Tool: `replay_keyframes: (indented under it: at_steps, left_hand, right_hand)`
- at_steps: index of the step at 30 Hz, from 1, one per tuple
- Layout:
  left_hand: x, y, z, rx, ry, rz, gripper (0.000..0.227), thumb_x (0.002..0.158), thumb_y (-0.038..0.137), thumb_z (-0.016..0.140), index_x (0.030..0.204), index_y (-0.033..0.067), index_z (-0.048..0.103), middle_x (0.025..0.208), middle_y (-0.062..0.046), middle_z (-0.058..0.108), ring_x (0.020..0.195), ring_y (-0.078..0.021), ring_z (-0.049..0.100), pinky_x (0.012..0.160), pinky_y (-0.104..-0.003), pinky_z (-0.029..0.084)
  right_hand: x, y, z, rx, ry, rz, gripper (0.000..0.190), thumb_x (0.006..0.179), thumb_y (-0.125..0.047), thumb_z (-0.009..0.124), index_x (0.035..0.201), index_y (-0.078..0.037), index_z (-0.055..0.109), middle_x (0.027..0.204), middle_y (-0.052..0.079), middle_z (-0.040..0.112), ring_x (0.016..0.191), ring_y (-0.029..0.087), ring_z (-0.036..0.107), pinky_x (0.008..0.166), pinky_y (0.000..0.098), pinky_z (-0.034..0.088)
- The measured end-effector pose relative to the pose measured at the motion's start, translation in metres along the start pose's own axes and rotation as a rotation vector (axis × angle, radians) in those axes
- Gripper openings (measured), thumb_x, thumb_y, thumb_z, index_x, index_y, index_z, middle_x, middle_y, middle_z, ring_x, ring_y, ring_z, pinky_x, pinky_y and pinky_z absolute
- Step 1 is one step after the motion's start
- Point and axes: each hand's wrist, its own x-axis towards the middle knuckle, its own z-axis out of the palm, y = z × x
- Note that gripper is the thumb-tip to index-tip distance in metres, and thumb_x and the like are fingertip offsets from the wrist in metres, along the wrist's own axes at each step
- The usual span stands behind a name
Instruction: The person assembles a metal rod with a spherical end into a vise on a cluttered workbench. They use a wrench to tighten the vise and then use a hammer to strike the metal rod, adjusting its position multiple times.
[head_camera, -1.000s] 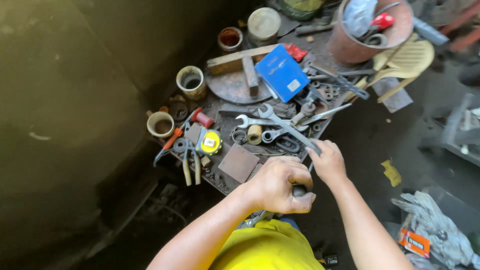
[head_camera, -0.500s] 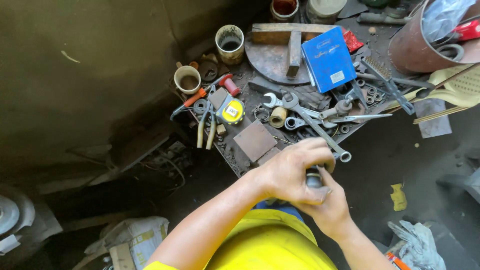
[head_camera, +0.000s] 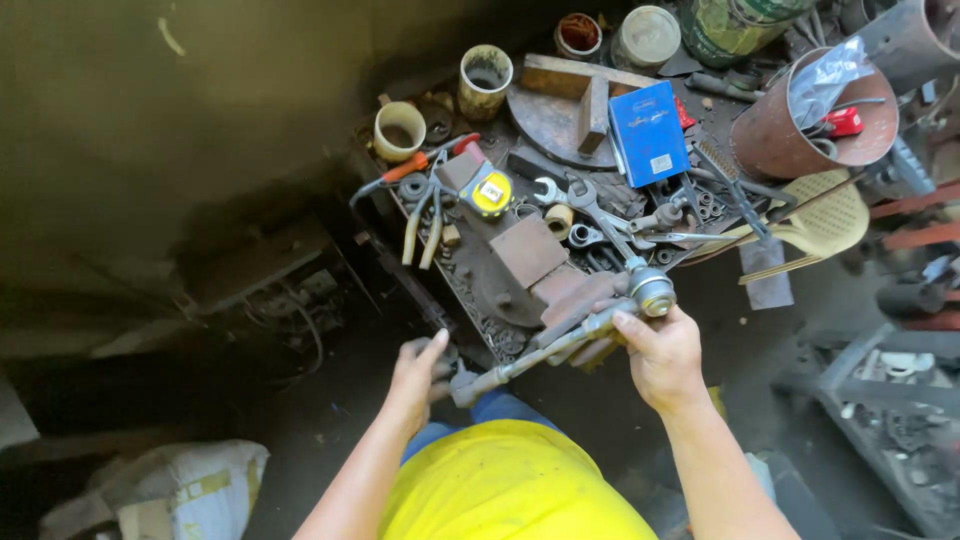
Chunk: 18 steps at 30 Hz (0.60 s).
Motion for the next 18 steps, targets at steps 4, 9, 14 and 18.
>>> replay_keyframes:
  at_steps: [4, 9, 14, 18]
  left_hand:
    - [-0.02, -0.035, 0.021, -0.611, -0.424, -0.35, 0.055, 0.087, 0.04, 0.079, 0.122, 0.0008, 0.059, 0.103, -0.027, 0.069, 0.079, -0.0383, 0.07, 0.068, -0.058, 0.052]
    - [-0.057, -0.009, 0.01, -0.57, -0.344, -0.252, 0.025, 0.091, 0.016, 0.072, 0.092, 0.0043, 0.05, 0.072, -0.018, 0.061, 0.043, -0.0229, 0.056, 0.028, -0.027, 0.032]
    - [-0.078, 0.02, -0.015, -0.529, -0.236, 0.083, 0.038, 0.079, 0.004, 0.085, 0.096, -0.0081, 0.054, 0.067, -0.029, 0.066, 0.039, -0.031, 0.063, 0.026, -0.034, 0.048]
    - [-0.087, 0.032, -0.006, -0.581, -0.225, 0.225, 0.042, 0.072, -0.003, 0.089, 0.095, -0.0107, 0.055, 0.06, -0.029, 0.063, 0.036, -0.0337, 0.062, 0.025, -0.037, 0.049]
  right_hand:
    - [0.01, 0.02, -0.021, 0.005, 0.041, 0.048, 0.024, 0.084, 0.011, 0.074, 0.1, 0.0, 0.06, 0.087, 0.021, 0.068, 0.08, 0.038, 0.076, 0.069, 0.0519, 0.066]
    - [0.019, 0.02, -0.026, -0.036, 0.091, 0.168, 0.024, 0.088, 0.004, 0.066, 0.11, 0.002, 0.059, 0.105, 0.017, 0.069, 0.096, 0.031, 0.07, 0.09, 0.0408, 0.061]
    - [0.022, 0.018, -0.042, 0.054, -0.02, 0.156, 0.017, 0.09, -0.008, 0.071, 0.107, -0.005, 0.069, 0.093, 0.018, 0.075, 0.083, 0.032, 0.077, 0.071, 0.0449, 0.062]
    - [0.034, 0.012, -0.059, 0.104, -0.132, 0.192, 0.02, 0.089, -0.011, 0.071, 0.107, -0.003, 0.072, 0.09, 0.017, 0.076, 0.08, 0.03, 0.077, 0.07, 0.0431, 0.062]
